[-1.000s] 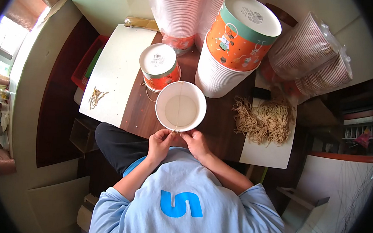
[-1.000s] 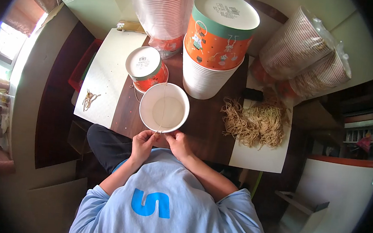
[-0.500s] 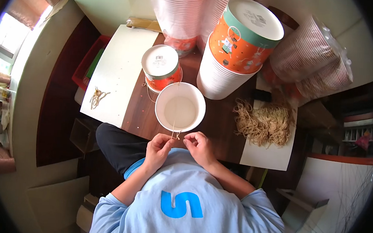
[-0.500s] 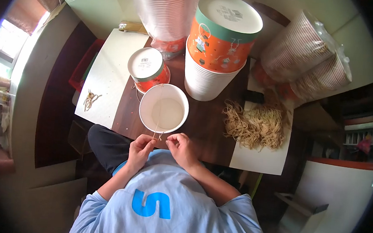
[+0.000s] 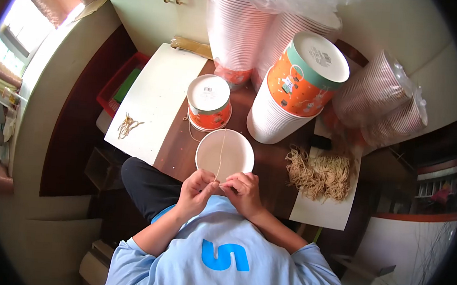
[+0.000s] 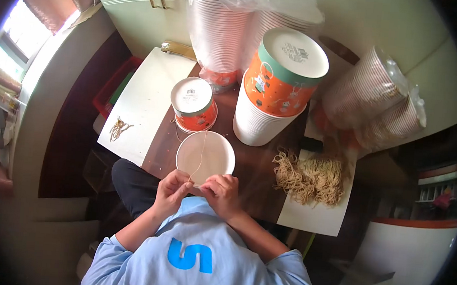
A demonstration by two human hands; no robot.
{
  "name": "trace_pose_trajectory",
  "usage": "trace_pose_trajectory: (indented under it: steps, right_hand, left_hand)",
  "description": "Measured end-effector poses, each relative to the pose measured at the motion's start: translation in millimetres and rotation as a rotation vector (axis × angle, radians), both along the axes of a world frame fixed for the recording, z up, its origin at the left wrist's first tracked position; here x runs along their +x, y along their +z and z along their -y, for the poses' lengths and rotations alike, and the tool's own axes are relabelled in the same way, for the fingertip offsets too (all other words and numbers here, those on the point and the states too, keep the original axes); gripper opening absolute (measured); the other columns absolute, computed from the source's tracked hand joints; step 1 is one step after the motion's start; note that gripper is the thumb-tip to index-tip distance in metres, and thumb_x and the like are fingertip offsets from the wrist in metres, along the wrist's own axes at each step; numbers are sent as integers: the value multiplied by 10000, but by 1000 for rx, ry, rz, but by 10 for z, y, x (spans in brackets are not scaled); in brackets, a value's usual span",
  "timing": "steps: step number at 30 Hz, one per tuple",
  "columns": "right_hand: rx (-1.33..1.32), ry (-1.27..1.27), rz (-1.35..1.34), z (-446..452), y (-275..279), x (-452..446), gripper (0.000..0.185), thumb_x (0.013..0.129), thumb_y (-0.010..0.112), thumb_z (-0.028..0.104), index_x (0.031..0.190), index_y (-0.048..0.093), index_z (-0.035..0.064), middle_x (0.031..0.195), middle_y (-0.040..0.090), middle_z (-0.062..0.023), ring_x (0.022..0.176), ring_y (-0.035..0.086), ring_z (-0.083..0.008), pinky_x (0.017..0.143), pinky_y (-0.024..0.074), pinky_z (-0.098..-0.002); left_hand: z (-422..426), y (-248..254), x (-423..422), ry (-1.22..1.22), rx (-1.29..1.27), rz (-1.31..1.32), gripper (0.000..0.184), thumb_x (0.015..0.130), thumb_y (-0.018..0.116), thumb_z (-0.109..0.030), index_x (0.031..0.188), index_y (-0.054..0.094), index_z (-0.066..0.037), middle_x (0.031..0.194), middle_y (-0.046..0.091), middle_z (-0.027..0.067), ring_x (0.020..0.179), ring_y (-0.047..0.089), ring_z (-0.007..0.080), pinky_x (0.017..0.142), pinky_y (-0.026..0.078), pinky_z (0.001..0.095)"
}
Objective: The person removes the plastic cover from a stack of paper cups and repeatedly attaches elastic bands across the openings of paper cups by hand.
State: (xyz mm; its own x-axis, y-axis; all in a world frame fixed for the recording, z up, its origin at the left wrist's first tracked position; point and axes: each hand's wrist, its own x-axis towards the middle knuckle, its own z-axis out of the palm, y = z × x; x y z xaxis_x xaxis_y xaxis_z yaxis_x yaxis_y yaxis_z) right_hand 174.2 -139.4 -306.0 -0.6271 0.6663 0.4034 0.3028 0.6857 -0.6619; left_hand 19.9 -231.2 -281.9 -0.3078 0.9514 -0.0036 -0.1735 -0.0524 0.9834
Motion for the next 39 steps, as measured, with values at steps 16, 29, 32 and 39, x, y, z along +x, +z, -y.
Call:
trace_pose_trajectory:
  steps: [16,29,32,39]
  right_hand:
    - [-98,-1,222,-811,158,-268,425,721,720,206,1094,587,51,1114,577,-154,1004,583,-347,863,468,-439]
    - [193,72,-102,-788,584,-224,293,851,601,42,1142,607,14,1025,653,-188,919,655,-352,790,534,-396]
    - [216,235,-106,-707,848,-214,404,831,616,34,1227,551,-13,1196,594,-223,1058,616,-361,911,500,-418]
    - [-147,496,-180,-1197,994,-525,651,749,521,20,1390,407,-9,1398,458,-176,1309,432,-264,1080,336,-370]
  left_hand:
    - [-67,386,-56,-363,-19,-544,373,874,556,1,1231,589,-98,758,616,71,705,613,157,679,493,296]
    - [380,101,-583,444,-83,-34,439,875,607,-257,1245,529,-34,1219,555,108,1116,536,244,993,380,373]
    - [207,128,-724,255,19,242,835,855,601,-522,1441,256,-37,1353,443,106,1239,440,230,1051,325,369]
    - [-434,524,-1112,220,326,-133,1136,702,796,-491,1488,119,-27,1480,285,160,1386,270,266,1116,262,410]
